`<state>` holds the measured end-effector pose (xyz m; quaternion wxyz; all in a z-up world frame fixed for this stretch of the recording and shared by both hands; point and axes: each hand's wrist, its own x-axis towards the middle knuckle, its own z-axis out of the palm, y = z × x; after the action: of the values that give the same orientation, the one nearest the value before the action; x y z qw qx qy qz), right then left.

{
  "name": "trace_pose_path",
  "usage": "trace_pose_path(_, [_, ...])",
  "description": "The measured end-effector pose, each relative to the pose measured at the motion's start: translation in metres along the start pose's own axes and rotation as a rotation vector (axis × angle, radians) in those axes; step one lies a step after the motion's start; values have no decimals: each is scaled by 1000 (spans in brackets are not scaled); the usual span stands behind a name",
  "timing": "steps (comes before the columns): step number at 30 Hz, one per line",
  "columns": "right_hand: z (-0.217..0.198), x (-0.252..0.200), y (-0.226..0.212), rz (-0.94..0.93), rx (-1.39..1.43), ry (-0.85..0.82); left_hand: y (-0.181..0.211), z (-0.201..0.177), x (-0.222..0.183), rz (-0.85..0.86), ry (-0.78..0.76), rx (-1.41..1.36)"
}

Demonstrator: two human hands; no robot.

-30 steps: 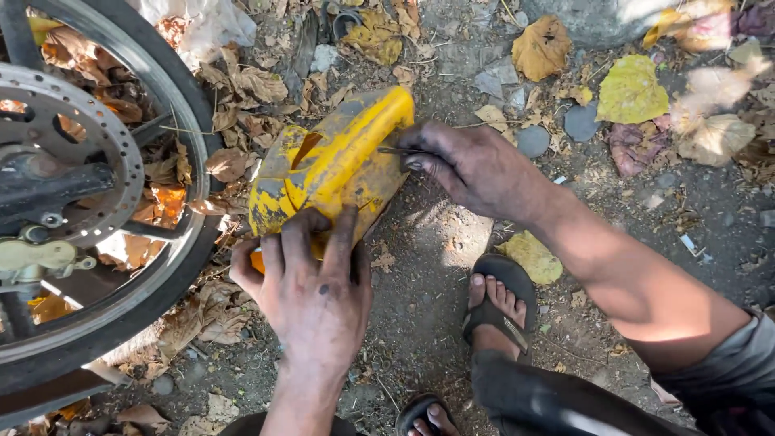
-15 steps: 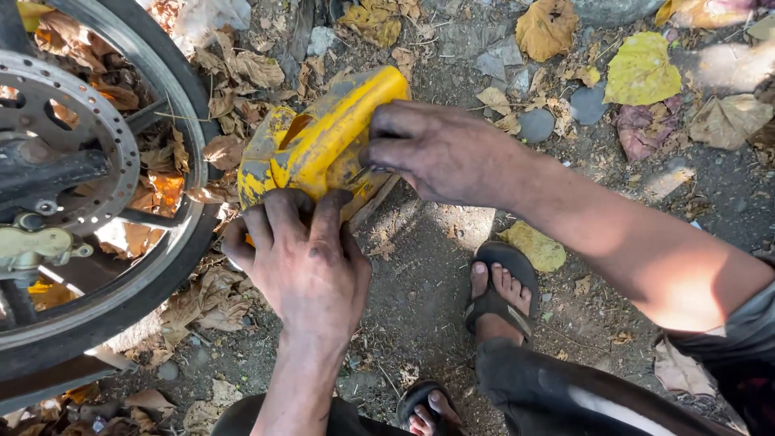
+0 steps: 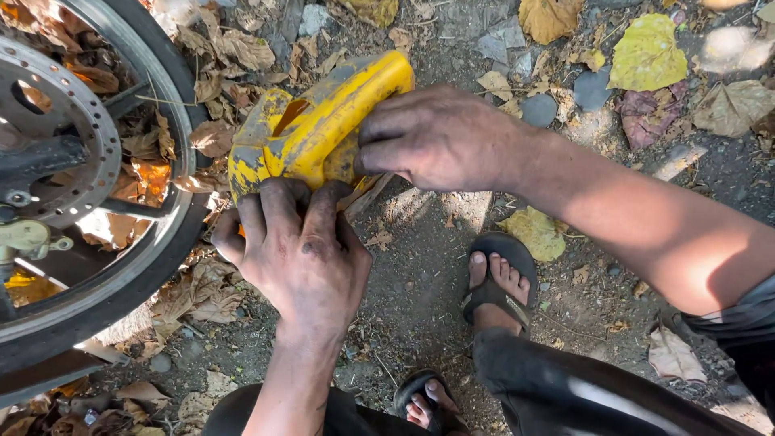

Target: Cutting open a plastic oil container using a small blade fragment

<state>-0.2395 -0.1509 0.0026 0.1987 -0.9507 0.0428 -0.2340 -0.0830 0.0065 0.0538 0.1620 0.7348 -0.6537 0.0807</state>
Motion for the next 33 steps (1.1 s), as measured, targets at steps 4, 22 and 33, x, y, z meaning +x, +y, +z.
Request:
trace_pose_path(4, [-7,0,-4,59,15,-100,-1,-1,1,12,17,-41])
trace_pose_path(22, [-4,4,-28,232,-228,-159,-3,-3,0,19,3,-79])
trace_pose_path(33, [0,-8,-27,446,231,9,-3,1,3,-11,34,-70])
